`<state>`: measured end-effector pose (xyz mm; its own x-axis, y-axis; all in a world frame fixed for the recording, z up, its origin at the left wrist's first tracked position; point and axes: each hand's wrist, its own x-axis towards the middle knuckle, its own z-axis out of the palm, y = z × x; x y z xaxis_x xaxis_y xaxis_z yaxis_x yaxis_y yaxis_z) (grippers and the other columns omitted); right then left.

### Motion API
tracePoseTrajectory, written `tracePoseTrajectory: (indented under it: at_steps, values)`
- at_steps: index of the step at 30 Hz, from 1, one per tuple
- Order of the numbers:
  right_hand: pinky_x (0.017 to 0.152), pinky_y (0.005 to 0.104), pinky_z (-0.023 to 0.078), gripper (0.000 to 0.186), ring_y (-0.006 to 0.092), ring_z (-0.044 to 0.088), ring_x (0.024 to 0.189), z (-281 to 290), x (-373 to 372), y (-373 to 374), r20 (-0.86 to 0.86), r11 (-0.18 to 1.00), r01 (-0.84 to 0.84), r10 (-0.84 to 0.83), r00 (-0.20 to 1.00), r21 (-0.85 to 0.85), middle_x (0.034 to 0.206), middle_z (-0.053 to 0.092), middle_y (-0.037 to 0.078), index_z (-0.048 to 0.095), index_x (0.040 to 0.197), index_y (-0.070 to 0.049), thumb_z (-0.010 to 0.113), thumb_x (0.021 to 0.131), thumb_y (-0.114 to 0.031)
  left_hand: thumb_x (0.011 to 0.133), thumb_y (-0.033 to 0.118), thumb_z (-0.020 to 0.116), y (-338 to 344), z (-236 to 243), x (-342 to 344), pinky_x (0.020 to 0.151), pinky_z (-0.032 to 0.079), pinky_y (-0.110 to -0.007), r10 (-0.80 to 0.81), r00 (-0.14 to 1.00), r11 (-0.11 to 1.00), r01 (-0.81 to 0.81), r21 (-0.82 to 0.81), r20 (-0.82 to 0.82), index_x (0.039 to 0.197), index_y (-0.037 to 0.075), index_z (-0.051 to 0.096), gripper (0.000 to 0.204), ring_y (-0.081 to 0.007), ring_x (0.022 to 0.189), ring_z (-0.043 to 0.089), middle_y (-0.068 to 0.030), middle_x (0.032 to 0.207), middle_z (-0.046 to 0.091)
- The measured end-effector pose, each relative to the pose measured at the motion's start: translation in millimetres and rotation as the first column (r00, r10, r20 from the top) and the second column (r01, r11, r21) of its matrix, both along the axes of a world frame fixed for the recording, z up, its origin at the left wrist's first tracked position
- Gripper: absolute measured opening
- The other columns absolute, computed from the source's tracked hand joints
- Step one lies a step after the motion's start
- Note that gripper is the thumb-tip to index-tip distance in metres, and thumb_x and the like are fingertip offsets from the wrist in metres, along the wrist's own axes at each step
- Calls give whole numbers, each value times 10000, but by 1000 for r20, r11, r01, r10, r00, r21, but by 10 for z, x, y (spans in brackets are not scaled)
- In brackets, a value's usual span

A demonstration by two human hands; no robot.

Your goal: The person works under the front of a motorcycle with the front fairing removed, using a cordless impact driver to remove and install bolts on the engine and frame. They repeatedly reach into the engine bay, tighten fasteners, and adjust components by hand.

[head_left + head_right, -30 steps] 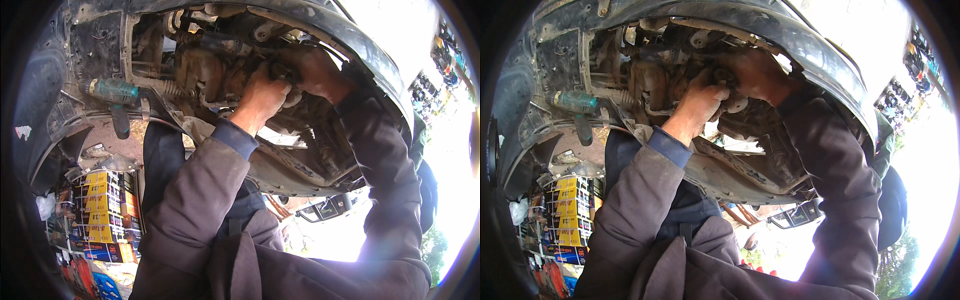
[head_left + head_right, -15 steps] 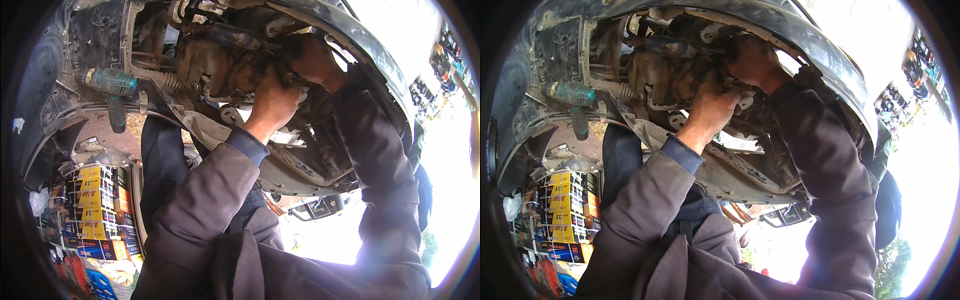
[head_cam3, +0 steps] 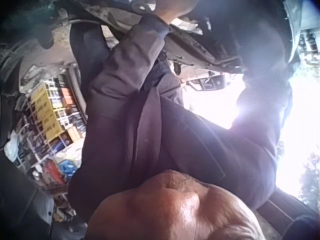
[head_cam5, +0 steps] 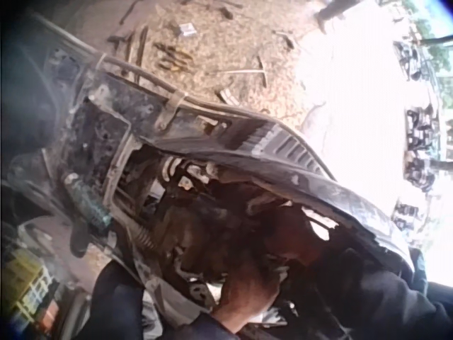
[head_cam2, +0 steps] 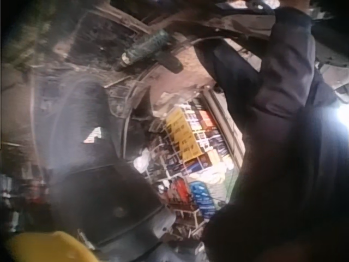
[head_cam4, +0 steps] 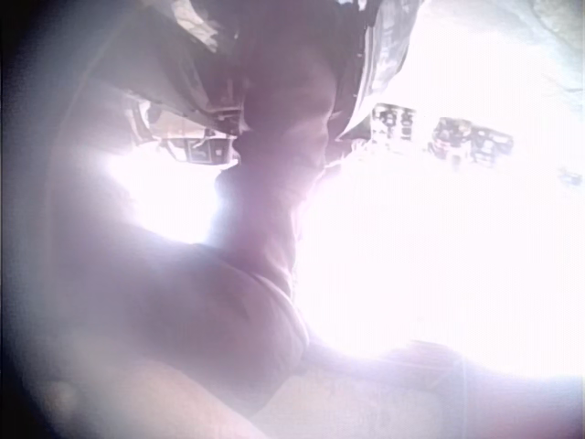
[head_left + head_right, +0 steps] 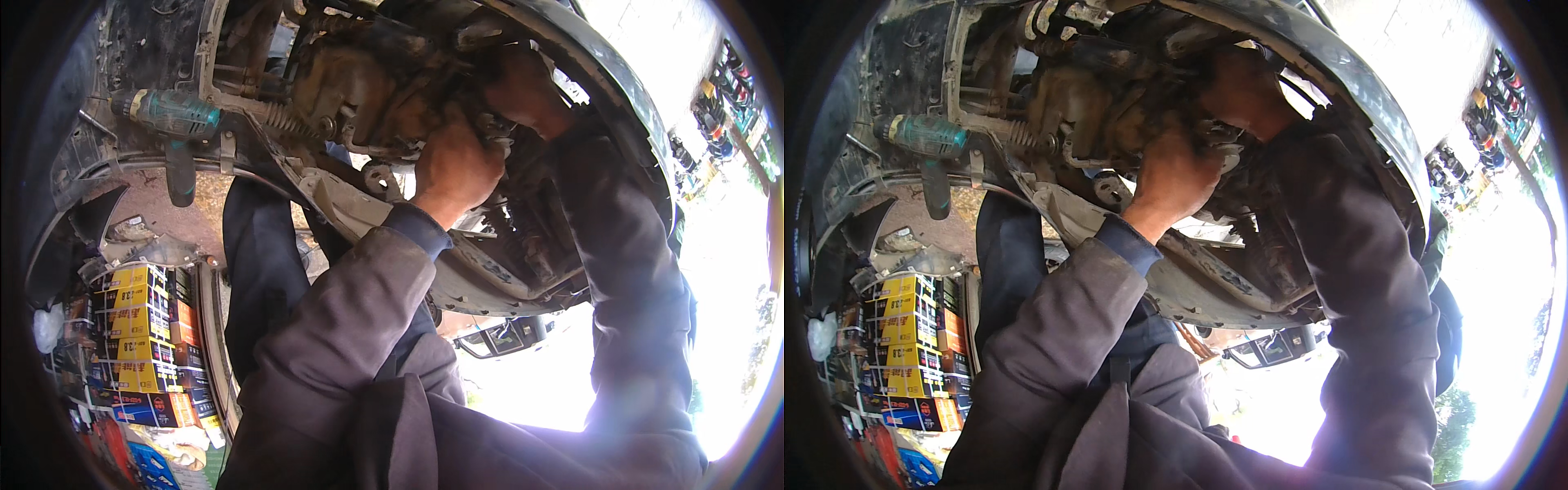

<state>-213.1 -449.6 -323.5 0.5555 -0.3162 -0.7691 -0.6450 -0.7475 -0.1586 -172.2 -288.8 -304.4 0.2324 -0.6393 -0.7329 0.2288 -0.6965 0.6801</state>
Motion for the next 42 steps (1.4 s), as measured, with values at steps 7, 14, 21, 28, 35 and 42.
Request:
tracePoseTrajectory:
  at_steps: [7,14,21,28,35,42]
  values:
    - [758,499,524,270,409,651,868,3,-133,30,127,998,-69,69,989,-11,940,688,216,697,971,-30,545,912,-246,861,289,635,40,-44,-33,738,547,-527,24,1000,998,-23,-53,9,1188,-63,419,527,-479,859,656,-320,902,660]
    - [823,469,526,296,381,654,951,-4,-222,135,117,995,31,-20,993,-95,999,690,186,701,1090,-90,574,882,-257,905,278,586,20,-22,4,695,551,-525,95,995,994,-96,-51,-31,1145,-57,428,441,-480,814,659,-310,850,663]
    - [799,470,525,275,385,656,921,90,-161,62,236,984,133,-159,959,122,989,692,193,692,1092,-61,615,878,-215,907,293,588,21,5,28,710,554,-514,63,998,997,-64,-53,-23,1146,-52,436,446,-470,836,664,-308,880,666]
    - [777,458,516,246,395,650,899,86,-140,121,192,990,137,-139,971,25,970,681,217,687,1034,-23,621,881,-204,861,255,638,32,-18,17,745,540,-512,82,996,995,-83,-51,-26,1150,-48,474,450,-471,863,657,-301,900,667]
    - [785,467,527,246,387,656,913,79,-207,175,354,991,135,-124,927,-7,988,692,185,685,1076,-73,605,895,-219,877,301,632,35,3,26,735,559,-512,56,998,997,-57,-43,-18,1151,-50,438,486,-463,862,669,-310,905,667]
    - [846,456,532,308,382,654,980,63,-160,57,253,994,61,-83,964,92,1058,688,200,669,1154,-63,606,896,-218,872,265,628,24,-5,35,746,557,-515,50,997,998,-52,-30,-60,1151,-40,439,454,-462,863,669,-308,908,667]
